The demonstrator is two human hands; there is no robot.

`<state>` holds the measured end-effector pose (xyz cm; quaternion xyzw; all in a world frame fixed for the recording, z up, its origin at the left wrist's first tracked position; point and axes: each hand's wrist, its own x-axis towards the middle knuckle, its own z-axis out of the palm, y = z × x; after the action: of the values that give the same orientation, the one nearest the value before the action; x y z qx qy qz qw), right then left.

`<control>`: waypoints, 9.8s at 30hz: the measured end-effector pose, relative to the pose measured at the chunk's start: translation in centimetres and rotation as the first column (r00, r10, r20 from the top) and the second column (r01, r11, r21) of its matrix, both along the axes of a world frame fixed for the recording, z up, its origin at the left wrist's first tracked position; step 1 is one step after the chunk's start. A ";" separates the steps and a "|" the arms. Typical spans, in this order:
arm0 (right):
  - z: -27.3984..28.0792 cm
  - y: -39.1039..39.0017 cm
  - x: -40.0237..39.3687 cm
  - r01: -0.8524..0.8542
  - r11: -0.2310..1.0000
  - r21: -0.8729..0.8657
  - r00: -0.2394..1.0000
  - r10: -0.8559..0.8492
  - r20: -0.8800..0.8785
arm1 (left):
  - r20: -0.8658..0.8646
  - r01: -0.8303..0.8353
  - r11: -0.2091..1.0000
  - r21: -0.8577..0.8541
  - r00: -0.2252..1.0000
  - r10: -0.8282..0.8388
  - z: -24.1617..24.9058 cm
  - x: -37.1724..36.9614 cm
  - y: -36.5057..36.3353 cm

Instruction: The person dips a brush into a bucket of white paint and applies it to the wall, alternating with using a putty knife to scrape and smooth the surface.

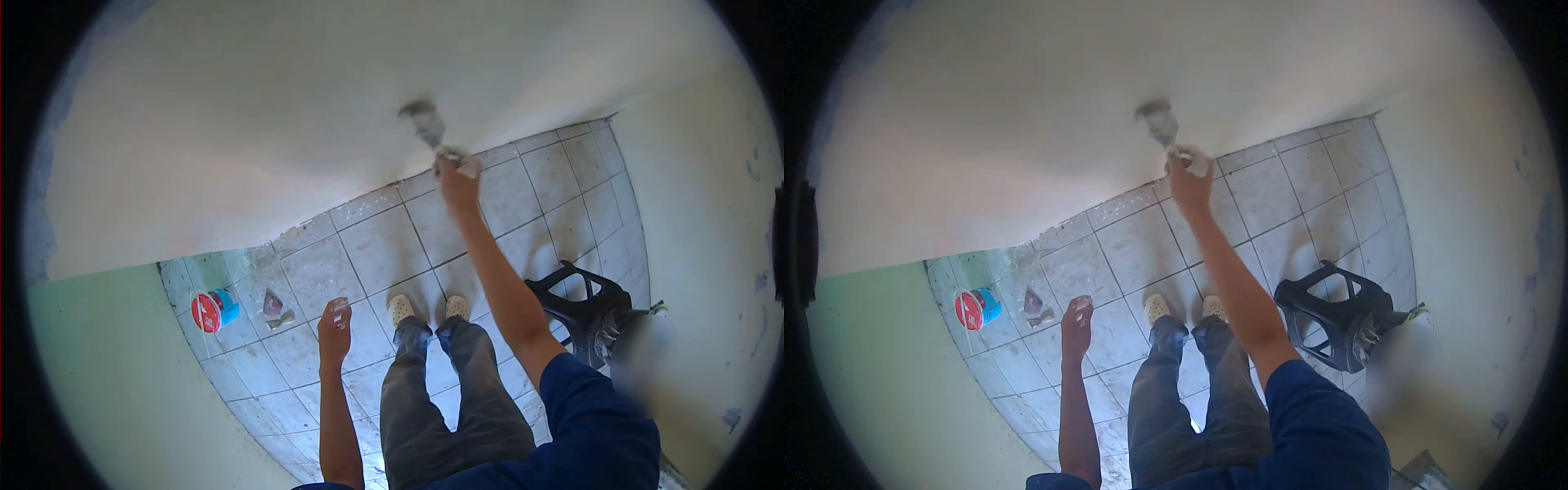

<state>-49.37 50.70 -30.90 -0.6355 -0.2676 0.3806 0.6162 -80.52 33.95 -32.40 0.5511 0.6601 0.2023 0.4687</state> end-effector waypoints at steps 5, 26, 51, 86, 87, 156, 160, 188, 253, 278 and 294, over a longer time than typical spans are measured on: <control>11.5 -2.4 1.9 0.076 0.956 0.282 0.994 -0.050 -0.096 | 0.012 0.088 0.996 -0.002 0.996 -0.088 -0.5 3.0 1.4; 14.3 -2.7 18.7 0.094 0.983 0.160 0.978 -0.060 -0.201 | 0.011 0.203 0.979 0.010 0.979 -0.203 -0.5 21.1 3.8; 9.5 -11.0 28.3 0.247 0.968 -0.039 0.969 -0.247 0.017 | 0.021 0.532 0.841 -0.098 0.846 -0.533 0.4 32.7 4.6; 13.4 -64.1 39.4 0.473 0.207 -0.856 0.880 -0.066 0.471 | -0.022 0.913 -0.087 0.398 -0.086 -0.996 6.4 64.0 -25.3; 13.0 -63.7 39.8 0.420 0.205 -0.884 0.907 -0.062 0.417 | -0.008 0.919 -0.079 0.386 -0.083 -0.997 6.4 64.2 -25.4; 0.9 -32.1 30.9 0.261 0.920 -0.293 0.927 -0.324 -0.191 | 0.081 0.641 0.756 0.132 0.754 -0.652 -3.0 42.6 3.1; -12.3 -23.2 30.9 0.138 0.957 -0.254 0.982 -0.165 -0.091 | -0.094 0.653 0.746 0.130 0.757 -0.646 -12.2 39.6 7.9; -22.0 -3.5 26.7 -0.062 0.975 0.215 0.992 0.083 -0.094 | -0.324 0.825 0.543 -0.156 0.476 -0.817 -30.4 31.7 17.2; -46.4 0.8 17.3 0.193 0.977 0.087 0.806 -0.208 0.555 | -0.403 0.780 0.576 -0.243 0.459 -0.792 -32.8 28.8 18.6; -47.6 0.0 15.5 -0.115 0.981 -0.158 0.993 0.115 -0.014 | -0.391 0.823 0.521 -0.225 0.413 -0.822 -32.2 30.1 17.9; -57.5 0.4 13.4 -0.065 0.977 -0.205 0.974 0.107 0.200 | -0.394 0.801 0.560 -0.211 0.455 -0.798 -32.8 27.8 18.1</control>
<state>-35.97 51.08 -88.37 -0.7176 -0.3195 0.3626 0.5015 -52.67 52.05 -65.22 0.8271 0.4118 -0.1722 0.3415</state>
